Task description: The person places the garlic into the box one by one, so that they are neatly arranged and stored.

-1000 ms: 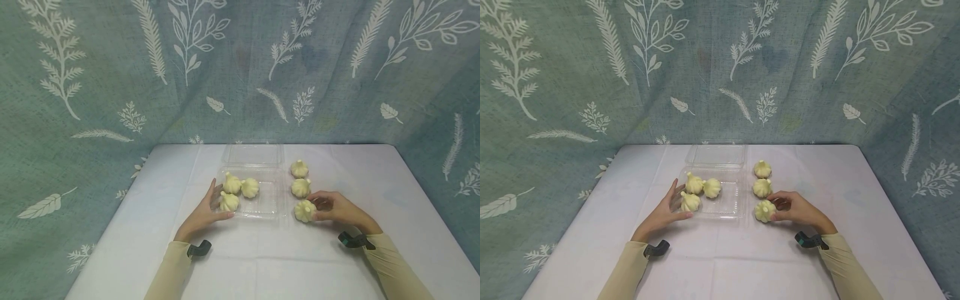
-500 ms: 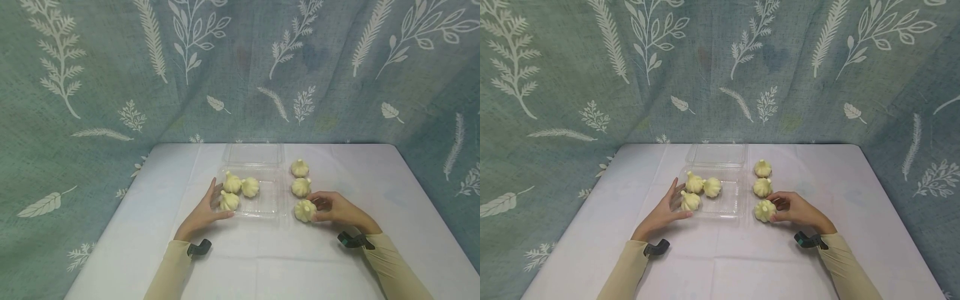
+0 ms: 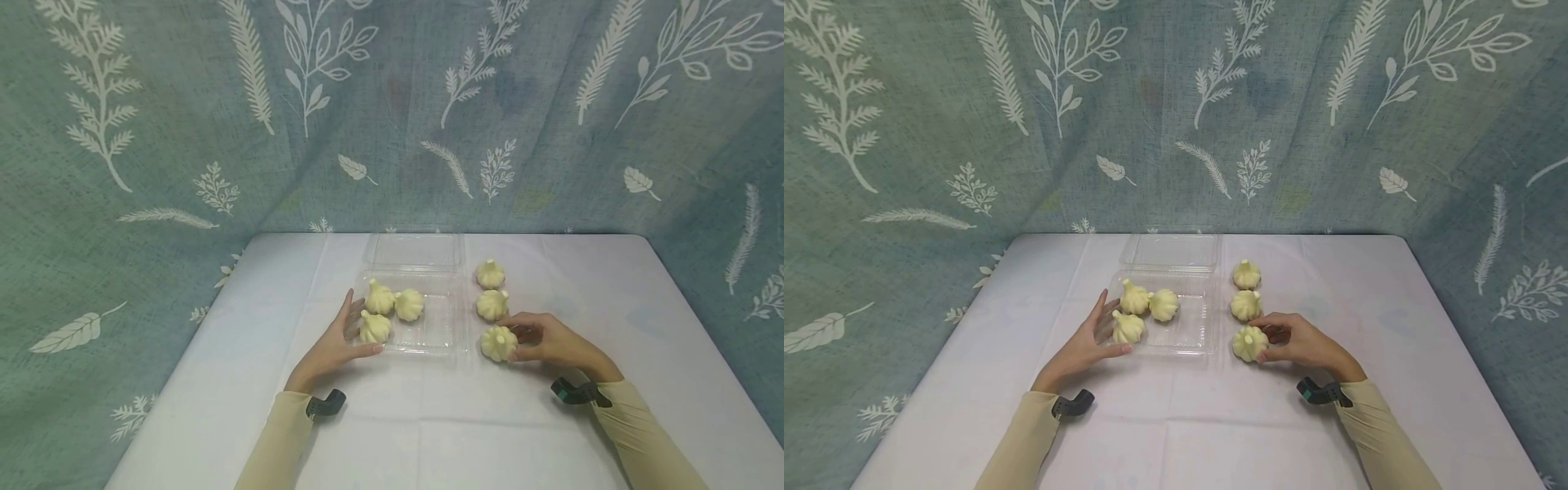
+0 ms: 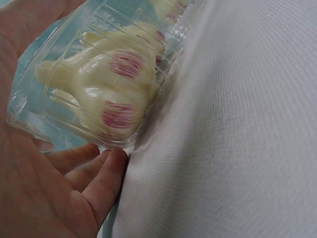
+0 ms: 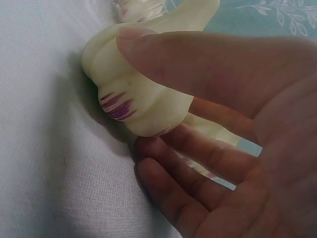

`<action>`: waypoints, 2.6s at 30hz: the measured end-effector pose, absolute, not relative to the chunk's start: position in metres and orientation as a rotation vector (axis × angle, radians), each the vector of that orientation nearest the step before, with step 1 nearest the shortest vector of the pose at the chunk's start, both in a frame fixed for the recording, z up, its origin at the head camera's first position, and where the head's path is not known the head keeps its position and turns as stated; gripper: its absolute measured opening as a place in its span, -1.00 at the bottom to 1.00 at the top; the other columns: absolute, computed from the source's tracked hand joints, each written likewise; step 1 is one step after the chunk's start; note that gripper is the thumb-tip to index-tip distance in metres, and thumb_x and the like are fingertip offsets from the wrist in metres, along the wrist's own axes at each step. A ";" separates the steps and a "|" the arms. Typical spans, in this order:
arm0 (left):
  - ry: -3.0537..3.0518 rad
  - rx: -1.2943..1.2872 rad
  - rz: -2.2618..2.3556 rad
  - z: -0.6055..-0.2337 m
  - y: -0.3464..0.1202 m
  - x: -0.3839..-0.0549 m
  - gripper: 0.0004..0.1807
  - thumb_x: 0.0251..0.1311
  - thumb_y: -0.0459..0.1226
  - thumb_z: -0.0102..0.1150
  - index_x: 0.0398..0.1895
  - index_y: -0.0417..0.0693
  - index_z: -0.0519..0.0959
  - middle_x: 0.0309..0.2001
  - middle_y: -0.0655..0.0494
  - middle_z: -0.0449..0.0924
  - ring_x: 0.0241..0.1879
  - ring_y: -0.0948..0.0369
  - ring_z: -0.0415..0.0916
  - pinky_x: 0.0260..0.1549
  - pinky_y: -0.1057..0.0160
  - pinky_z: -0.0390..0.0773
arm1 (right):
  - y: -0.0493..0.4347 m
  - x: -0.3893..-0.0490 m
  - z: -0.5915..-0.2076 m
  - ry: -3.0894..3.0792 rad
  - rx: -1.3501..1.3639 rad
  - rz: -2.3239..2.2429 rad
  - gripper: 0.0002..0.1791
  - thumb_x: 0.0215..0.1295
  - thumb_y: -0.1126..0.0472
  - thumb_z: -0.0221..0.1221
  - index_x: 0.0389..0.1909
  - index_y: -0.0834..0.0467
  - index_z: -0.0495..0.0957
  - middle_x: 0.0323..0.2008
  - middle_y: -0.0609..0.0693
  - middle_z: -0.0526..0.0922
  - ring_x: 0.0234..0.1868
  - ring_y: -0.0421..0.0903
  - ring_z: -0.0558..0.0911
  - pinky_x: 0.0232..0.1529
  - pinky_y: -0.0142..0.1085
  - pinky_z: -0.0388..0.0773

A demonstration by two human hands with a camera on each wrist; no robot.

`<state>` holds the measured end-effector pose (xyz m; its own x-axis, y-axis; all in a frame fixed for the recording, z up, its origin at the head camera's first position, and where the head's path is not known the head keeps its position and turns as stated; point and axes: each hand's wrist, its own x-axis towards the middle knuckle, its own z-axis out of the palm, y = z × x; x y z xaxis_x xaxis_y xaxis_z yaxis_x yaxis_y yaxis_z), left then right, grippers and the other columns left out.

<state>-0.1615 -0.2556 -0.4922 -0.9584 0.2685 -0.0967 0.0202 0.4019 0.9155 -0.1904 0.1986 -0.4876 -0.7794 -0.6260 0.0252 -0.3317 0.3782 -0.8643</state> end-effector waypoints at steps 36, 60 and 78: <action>2.413 0.239 1.597 -0.492 -0.256 -0.162 0.52 0.00 -0.01 0.63 0.69 0.20 -0.47 0.71 0.04 -0.13 0.66 -0.12 -0.04 0.61 -0.12 0.15 | 0.198 -0.190 -0.485 2.425 -0.732 -1.361 -0.44 0.11 0.16 0.54 0.12 0.29 0.66 -0.14 0.09 0.78 -0.20 -0.29 0.70 -0.09 -0.41 0.73; 2.417 0.239 1.596 -0.496 -0.258 -0.163 0.51 0.00 -0.01 0.62 0.69 0.25 -0.46 0.70 0.07 -0.11 0.67 -0.10 -0.04 0.61 -0.15 0.15 | 0.193 -0.178 -0.455 2.506 -0.717 -1.435 -0.46 0.18 0.16 0.50 0.15 0.28 0.65 0.05 0.19 0.75 -0.12 -0.29 0.72 -0.07 -0.40 0.74; 2.410 0.254 1.602 -0.495 -0.257 -0.163 0.48 0.05 -0.06 0.60 0.69 0.24 -0.48 0.71 0.02 -0.15 0.66 -0.14 -0.04 0.61 -0.17 0.16 | 0.185 -0.169 -0.435 2.537 -0.671 -1.494 -0.50 0.19 0.20 0.49 0.14 0.28 0.66 0.01 0.18 0.77 -0.13 -0.33 0.72 -0.05 -0.40 0.73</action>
